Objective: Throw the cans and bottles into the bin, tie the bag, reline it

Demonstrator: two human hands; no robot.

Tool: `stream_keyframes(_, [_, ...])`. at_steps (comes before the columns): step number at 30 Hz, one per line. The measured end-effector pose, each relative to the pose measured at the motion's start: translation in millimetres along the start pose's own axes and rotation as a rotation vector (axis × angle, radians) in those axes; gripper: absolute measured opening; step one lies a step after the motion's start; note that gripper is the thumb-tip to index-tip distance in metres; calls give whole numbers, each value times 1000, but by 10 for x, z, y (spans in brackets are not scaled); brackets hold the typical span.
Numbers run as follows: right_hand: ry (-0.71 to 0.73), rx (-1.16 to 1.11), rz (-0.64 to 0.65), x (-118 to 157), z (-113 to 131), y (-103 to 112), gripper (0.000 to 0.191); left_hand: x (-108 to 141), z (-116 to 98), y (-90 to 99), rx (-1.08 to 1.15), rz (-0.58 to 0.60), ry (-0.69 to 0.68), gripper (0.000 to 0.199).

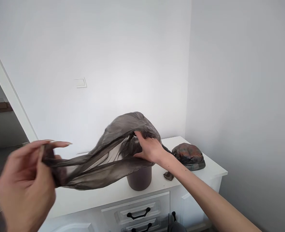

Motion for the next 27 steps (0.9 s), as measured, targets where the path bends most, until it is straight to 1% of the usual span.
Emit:
stream_keyframes(1, [-5,-16,28,-6,-73,-17,88,-7,-42,-149,-4,43,-7,29])
stream_keyframes(3, [-4,-70,60,12,-184,-34,90,7,-47,-401,-28,139,-21,27])
stream_keyframes(5, [6,-131,54,54,-251,-15,82,34,19,-565,-77,193,-45,25])
stream_keyframes(6, [9,-161,45,78,-273,3,75,43,49,-609,-113,184,-82,24])
stream_keyframes(8, [9,-205,36,115,-308,40,61,61,30,-653,-184,111,-250,28])
stream_keyframes(10, [8,-223,39,132,-338,75,50,114,-82,-685,-233,24,-491,32])
stream_keyframes(11, [8,-223,45,132,-352,89,47,156,-154,-741,-241,42,-616,33])
stream_keyframes(12, [7,-219,52,128,-368,102,45,206,-221,-839,-239,128,-733,32])
stream_keyframes(13, [6,-211,56,119,-385,115,45,267,-274,-976,-236,277,-831,32])
stream_keyframes(14, [6,-202,59,108,-402,126,46,343,-306,-1138,-238,465,-912,33])
stream_keyframes(15, [6,-190,58,95,-420,136,46,421,-308,-1305,-251,654,-966,34])
stream_keyframes(16, [6,-173,55,81,-441,143,47,480,-279,-1468,-281,809,-990,34])
stream_keyframes(17, [5,-151,47,65,-466,148,49,502,-226,-1628,-328,910,-987,33])
stream_keyframes(18, [3,-125,41,48,-496,146,51,491,-151,-1795,-388,969,-965,34])
stream_keyframes(20, [-2,-77,32,13,-569,129,55,417,53,-2152,-515,1037,-913,38])
stream_keyframes(22, [-17,-51,40,-22,-661,93,49,357,315,-2535,-606,1166,-868,41])
stream_keyframes(24, [-38,-50,63,-51,-763,50,36,324,585,-2895,-634,1327,-813,40])
stream_keyframes(25, [-50,-53,72,-61,-813,33,35,311,708,-3056,-634,1388,-785,39])
stream_keyframes(27, [-69,-61,81,-70,-903,13,44,298,923,-3340,-629,1462,-732,40])
Point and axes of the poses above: each hand's wrist, its own x-axis away from the middle knuckle, its own y-axis out of the back of the hand, z = x × y, the point moved 7 cm from there along -x, towards the middle knuckle, and after that the axes turned 14 degrees about -x, right-handed, at the moved point
